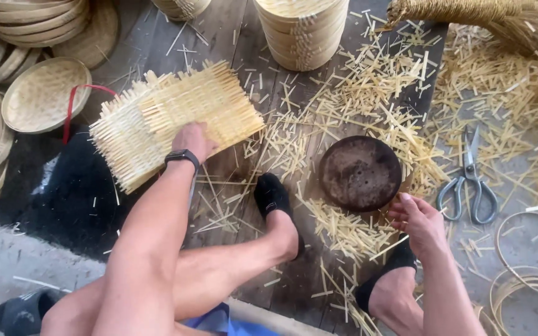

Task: Weaving a round bamboo frame and using scissors to trim excess strips for basket production.

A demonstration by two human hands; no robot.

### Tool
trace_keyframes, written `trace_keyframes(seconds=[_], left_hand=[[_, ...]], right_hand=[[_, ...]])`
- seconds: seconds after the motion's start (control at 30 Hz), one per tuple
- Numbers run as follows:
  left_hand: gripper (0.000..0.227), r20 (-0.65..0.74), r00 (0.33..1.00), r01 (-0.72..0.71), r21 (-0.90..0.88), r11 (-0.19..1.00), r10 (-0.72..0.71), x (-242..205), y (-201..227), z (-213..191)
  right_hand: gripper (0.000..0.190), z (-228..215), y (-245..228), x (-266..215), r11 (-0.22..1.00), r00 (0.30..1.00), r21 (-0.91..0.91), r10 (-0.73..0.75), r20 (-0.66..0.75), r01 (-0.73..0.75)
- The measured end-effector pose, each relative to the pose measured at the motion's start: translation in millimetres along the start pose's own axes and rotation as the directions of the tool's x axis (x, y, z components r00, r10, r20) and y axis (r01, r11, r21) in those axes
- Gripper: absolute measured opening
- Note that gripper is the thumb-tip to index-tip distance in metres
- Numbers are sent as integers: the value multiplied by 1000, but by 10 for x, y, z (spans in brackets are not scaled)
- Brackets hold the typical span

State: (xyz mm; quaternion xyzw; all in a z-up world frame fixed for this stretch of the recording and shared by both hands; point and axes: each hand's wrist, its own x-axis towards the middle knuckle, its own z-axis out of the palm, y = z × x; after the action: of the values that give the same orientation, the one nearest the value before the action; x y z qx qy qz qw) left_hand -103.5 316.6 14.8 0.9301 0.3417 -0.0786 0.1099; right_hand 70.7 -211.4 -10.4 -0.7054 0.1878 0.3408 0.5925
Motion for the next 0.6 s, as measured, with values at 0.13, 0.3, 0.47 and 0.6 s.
trace_keyframes(seconds=[0.13,0.3,0.47,0.6], left_hand=[[29,-54,989,-140,-10,990,139,-107,74,-212],[22,-478,832,-205,206,957,281,-24,276,-676],[25,-495,640,-560,223,798,588,-419,1397,-1126],[2,-342,346,-904,129,408,874,-1129,2417,-878]], right_hand=[[36,56,-126,-71,999,1000,-35,-1,-7,0],[33,6,-326,-142,991,989,-47,-125,-83,121],[37,-62,-310,8,949,943,54,-299,-145,309],[55,57,-599,-93,839,949,540,-225,221,73]])
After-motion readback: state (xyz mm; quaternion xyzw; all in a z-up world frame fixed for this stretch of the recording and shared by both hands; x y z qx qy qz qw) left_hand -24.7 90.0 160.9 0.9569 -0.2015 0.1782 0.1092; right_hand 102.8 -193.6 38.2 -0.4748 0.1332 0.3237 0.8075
